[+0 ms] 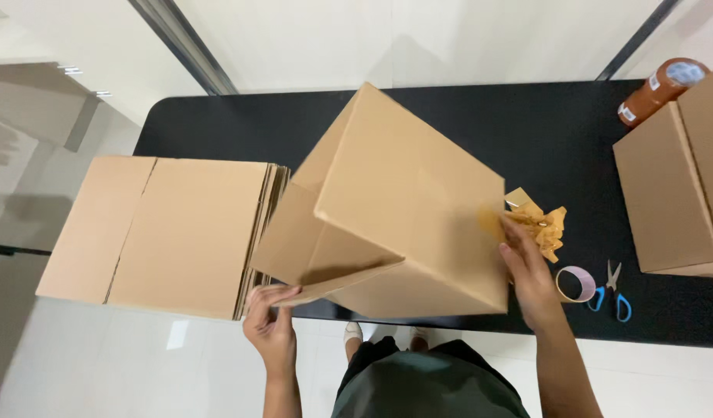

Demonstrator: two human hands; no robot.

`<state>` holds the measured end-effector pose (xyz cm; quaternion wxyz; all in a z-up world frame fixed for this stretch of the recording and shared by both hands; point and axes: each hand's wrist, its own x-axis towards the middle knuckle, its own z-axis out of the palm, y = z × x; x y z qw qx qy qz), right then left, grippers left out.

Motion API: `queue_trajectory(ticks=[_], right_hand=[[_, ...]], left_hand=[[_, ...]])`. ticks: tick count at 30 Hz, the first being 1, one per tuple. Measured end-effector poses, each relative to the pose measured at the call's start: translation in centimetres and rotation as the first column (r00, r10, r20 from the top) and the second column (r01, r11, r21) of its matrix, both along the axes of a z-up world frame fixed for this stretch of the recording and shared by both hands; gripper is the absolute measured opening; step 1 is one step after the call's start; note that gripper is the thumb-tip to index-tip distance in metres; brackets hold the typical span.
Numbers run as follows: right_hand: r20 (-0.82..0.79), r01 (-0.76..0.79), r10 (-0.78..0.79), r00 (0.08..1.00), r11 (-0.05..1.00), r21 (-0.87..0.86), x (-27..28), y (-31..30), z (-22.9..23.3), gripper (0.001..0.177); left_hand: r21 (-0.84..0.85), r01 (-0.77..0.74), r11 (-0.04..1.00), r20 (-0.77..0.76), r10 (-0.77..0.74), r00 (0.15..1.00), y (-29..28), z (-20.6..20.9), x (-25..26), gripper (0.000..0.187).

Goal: The person folds flat cardboard into box shapes and secures the bottoms with adhesive tape before stacking them on a table.

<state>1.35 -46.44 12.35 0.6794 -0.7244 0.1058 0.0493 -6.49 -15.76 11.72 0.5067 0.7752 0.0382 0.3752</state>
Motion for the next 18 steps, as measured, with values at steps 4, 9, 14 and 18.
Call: queue_trajectory(ticks=[4,9,14,18], right_hand=[[0.119,-0.015,0.039,0.992,0.98,-0.2,-0.6,2.2,3.3,0.059],[0.18,-0.214,0.337,0.924,0.847,-0.487,0.1,4.8,1.9,0.062],[0.336,-0.008,0.375,0.864,0.678,-0.735,1.4,7.0,0.1,0.049],[0.282,-0.007,0.431,0.857,0.558,-0.83,2.3,8.0,-0.8,0.04]], left_hand=[[-0.288,0.182,0.94,0.118,-0.154,0.981,2.7,-11.8,-0.6,0.01],[-0.691,-0.044,0.721,-0.332,-0.263,0.906,5.8,-23.8,-2.1,0.039],[-0.705,-0.032,0.709,-0.4,-0.359,0.844,7.4,-19.9,-1.9,0.012],[-0.493,0.226,0.84,-0.619,-0.521,0.588,9.2,-12.5,-0.5,0.013]])
